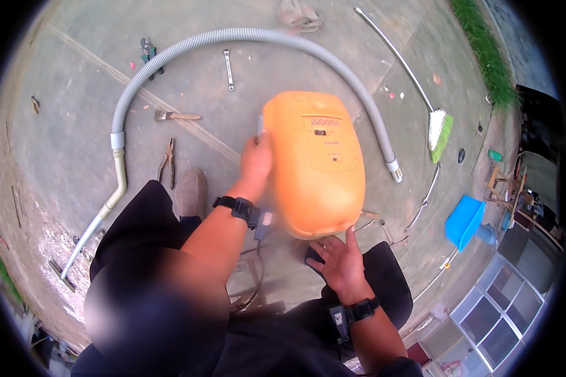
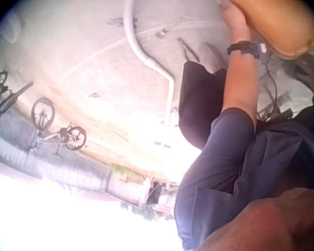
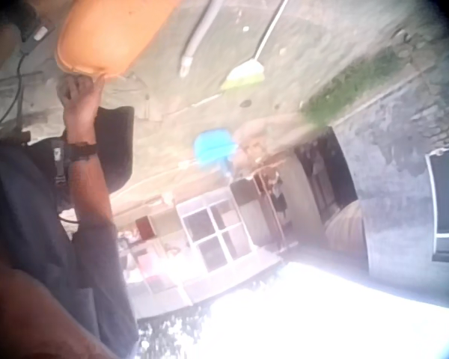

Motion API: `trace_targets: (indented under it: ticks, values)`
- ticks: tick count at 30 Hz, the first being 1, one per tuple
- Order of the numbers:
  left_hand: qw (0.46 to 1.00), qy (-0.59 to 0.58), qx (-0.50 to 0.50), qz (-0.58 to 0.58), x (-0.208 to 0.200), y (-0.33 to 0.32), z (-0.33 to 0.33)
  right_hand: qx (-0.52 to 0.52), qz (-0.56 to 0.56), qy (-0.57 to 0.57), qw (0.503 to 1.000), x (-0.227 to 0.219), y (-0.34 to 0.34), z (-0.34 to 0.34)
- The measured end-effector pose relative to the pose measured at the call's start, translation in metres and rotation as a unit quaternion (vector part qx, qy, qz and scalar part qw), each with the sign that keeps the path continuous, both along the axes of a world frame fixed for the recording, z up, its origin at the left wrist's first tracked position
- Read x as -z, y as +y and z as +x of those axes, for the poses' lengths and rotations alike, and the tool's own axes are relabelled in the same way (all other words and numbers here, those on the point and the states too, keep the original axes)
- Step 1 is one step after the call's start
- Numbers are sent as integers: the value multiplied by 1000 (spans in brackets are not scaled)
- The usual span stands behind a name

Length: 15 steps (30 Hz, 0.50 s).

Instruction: The person cleans and reassembles a vacuum cleaner by using a small brush to dust the internal components, wiping the exterior orange and grey plastic housing with a cloth, and snapping the pieces back together.

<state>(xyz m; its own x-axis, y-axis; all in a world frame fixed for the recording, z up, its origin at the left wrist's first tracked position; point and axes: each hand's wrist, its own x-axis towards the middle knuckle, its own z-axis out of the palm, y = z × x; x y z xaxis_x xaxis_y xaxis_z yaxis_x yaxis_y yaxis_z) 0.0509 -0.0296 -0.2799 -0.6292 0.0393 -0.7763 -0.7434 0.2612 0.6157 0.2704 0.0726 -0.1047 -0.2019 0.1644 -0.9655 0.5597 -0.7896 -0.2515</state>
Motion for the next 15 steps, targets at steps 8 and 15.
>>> trace_targets:
  ticks: [8,15]
  values:
    - [995,97,27,-18,18,7,-29,252,9,1,968,94,-20,12]
    - [990,133,50,4,23,6,-31,276,-144,158,937,174,-67,30]
